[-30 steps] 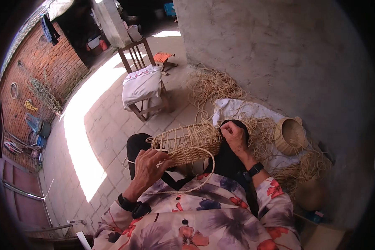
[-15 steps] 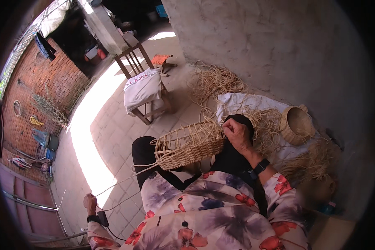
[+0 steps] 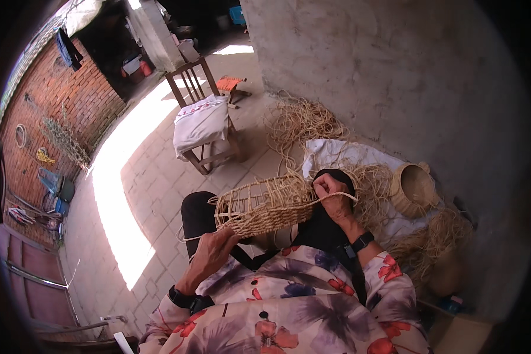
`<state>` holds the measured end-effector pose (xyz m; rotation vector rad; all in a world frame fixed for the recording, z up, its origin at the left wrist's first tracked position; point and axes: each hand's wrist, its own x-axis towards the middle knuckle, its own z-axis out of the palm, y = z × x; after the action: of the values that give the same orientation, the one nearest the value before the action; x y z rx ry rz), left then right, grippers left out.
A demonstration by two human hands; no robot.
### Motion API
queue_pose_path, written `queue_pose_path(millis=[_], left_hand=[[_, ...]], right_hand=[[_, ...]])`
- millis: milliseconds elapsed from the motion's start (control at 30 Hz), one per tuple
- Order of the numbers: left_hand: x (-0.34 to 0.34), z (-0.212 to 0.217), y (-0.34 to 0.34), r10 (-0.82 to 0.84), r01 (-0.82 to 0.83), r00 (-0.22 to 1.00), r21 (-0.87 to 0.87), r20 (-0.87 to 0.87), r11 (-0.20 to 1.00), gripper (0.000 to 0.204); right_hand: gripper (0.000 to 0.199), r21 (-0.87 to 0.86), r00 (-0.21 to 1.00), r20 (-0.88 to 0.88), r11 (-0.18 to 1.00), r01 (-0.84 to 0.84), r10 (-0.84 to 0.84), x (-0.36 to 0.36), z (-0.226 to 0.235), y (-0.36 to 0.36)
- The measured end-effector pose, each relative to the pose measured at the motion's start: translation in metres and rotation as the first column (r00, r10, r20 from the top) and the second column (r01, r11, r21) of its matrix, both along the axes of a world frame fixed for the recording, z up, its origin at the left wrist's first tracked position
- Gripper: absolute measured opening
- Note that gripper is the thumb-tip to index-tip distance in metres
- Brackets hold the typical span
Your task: Weaving a small wicker basket using strips of fiber.
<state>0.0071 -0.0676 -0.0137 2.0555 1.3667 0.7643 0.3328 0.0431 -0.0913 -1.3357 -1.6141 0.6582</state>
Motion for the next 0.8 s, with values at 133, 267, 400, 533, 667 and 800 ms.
queue_pose_path(millis=[133, 267, 400, 533, 667, 800], left_hand=[[-0.095, 0.03, 0.009, 0.342, -0.374, 0.193, -0.253, 0.92, 0.892, 0.025], [-0.146, 0.041, 0.014, 0.496, -0.681, -0.144, -0.449, 0.856, 0.578, 0.016], [-0.1, -0.027, 0.01, 0.613, -0.492, 0.642, -0.365, 0.461, 0.79, 0.022], [-0.027, -0.022, 0.017, 0.375, -0.372, 0.927, 0.125, -0.002, 0.92, 0.027], [-0.011, -0.004, 0.01, 0.288, -0.283, 0.958, -0.151, 0.007, 0.947, 0.024], [-0.011, -0.001, -0.007, 0.095, -0.087, 0.993, -0.099, 0.076, 0.991, 0.02]], right_hand=[[0.008, 0.0, 0.998, -0.04, 0.999, 0.038, -0.038, 0.004, 0.002, -0.007], [0.006, 0.046, 0.999, -0.039, 0.998, 0.034, -0.032, -0.002, 0.009, -0.002], [0.005, 0.251, 0.992, 0.117, 0.966, -0.067, 0.038, -0.029, 0.037, -0.019], [0.016, 0.353, 0.908, 0.293, 0.848, -0.395, 0.301, -0.058, 0.065, -0.033], [0.018, 0.34, 0.883, 0.396, 0.853, -0.397, 0.253, -0.07, 0.066, -0.036], [0.015, 0.329, 0.859, 0.439, 0.843, -0.426, 0.263, -0.076, 0.074, -0.044]])
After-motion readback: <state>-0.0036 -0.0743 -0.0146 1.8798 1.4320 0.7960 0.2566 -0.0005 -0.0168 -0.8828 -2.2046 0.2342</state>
